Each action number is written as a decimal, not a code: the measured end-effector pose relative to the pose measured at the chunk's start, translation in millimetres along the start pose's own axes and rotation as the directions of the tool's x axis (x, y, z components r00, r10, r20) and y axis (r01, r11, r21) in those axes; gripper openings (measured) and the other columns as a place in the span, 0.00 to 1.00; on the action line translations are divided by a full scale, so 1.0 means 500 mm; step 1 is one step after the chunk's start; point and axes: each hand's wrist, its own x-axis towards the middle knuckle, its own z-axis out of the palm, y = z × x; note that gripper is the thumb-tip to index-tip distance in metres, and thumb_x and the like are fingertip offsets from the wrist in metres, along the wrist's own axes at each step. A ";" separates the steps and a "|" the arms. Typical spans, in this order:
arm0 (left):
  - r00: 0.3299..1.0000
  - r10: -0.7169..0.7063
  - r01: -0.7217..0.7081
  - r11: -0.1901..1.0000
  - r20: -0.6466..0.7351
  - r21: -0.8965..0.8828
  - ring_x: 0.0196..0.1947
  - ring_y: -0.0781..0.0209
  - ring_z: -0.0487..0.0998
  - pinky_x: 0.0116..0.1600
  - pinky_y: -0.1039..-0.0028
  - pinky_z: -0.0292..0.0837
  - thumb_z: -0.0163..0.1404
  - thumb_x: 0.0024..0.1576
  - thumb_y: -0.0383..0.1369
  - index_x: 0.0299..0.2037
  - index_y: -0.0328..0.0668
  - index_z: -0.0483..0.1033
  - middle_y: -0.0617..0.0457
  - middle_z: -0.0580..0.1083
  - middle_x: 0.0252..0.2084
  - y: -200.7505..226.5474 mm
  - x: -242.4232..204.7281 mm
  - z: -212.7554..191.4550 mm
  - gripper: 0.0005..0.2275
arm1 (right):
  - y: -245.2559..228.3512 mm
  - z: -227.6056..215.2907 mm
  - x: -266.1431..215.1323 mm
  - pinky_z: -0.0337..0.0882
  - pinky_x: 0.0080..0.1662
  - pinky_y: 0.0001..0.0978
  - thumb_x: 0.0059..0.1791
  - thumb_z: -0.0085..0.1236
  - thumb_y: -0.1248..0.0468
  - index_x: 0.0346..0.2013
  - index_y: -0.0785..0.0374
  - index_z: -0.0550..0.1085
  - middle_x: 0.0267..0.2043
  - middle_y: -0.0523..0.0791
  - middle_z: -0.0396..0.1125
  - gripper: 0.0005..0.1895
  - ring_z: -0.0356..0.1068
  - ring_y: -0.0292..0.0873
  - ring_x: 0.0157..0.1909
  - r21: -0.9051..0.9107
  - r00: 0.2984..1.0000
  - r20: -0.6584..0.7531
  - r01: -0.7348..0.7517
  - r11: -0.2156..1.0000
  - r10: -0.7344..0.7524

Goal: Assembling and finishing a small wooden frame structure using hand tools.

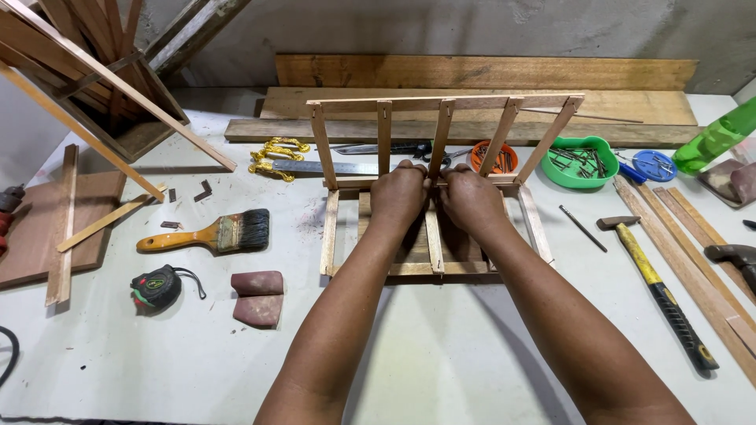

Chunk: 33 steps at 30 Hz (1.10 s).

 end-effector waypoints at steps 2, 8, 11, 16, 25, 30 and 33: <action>1.000 0.009 -0.009 1.000 -0.005 0.000 0.37 0.49 0.83 0.43 0.57 0.78 0.53 0.59 0.40 0.41 0.53 0.83 0.51 0.78 0.41 0.000 0.001 -0.004 0.08 | 0.001 0.001 0.002 0.75 0.45 0.52 0.50 0.56 0.59 0.49 0.57 0.80 0.45 0.51 0.73 0.15 0.76 0.58 0.42 -0.003 1.000 -0.013 0.014 1.000 -0.014; 1.000 0.015 -0.015 1.000 0.008 -0.011 0.36 0.51 0.83 0.42 0.57 0.79 0.54 0.59 0.39 0.42 0.52 0.83 0.52 0.78 0.41 0.001 -0.005 -0.007 0.08 | -0.007 -0.008 -0.002 0.76 0.46 0.51 0.51 0.55 0.59 0.52 0.59 0.78 0.46 0.51 0.74 0.17 0.76 0.57 0.41 -0.005 1.000 0.018 -0.002 1.000 0.002; 1.000 0.010 -0.010 1.000 0.005 0.012 0.35 0.52 0.84 0.39 0.60 0.80 0.55 0.59 0.40 0.44 0.48 0.82 0.51 0.78 0.42 0.003 -0.005 -0.008 0.09 | -0.003 -0.007 -0.004 0.76 0.46 0.51 0.51 0.55 0.59 0.53 0.59 0.78 0.47 0.52 0.73 0.17 0.76 0.58 0.41 0.000 1.000 -0.010 0.013 1.000 -0.013; 0.996 0.027 -0.025 1.000 -0.086 0.019 0.34 0.50 0.84 0.37 0.61 0.80 0.58 0.58 0.40 0.46 0.46 0.78 0.49 0.79 0.38 0.033 -0.040 -0.025 0.11 | 0.002 -0.026 -0.030 0.75 0.47 0.52 0.49 0.56 0.59 0.51 0.59 0.79 0.46 0.52 0.74 0.17 0.75 0.58 0.43 -0.011 0.999 -0.048 0.016 1.000 -0.016; 0.961 0.208 -0.217 0.976 -0.184 -0.029 0.35 0.47 0.83 0.35 0.56 0.78 0.59 0.56 0.41 0.40 0.48 0.75 0.51 0.77 0.40 0.152 -0.086 0.016 0.10 | 0.074 -0.120 -0.148 0.74 0.45 0.53 0.47 0.61 0.57 0.47 0.58 0.79 0.44 0.50 0.72 0.15 0.74 0.58 0.44 -0.060 0.982 -0.185 0.031 0.998 -0.041; 0.932 0.324 -0.348 0.925 -0.162 -0.152 0.34 0.48 0.82 0.37 0.57 0.78 0.58 0.54 0.37 0.40 0.49 0.77 0.52 0.78 0.41 0.259 -0.125 0.034 0.08 | 0.126 -0.188 -0.234 0.75 0.44 0.51 0.49 0.60 0.56 0.50 0.55 0.78 0.44 0.50 0.71 0.16 0.74 0.55 0.44 -0.028 0.986 -0.136 -0.105 0.994 0.100; 0.911 0.387 -0.407 0.899 -0.140 -0.165 0.34 0.47 0.82 0.37 0.56 0.77 0.58 0.54 0.38 0.41 0.50 0.79 0.51 0.77 0.41 0.313 -0.136 0.069 0.08 | 0.169 -0.208 -0.295 0.75 0.45 0.49 0.50 0.59 0.56 0.50 0.51 0.79 0.44 0.48 0.72 0.15 0.74 0.55 0.44 -0.039 0.972 -0.176 -0.167 0.985 0.158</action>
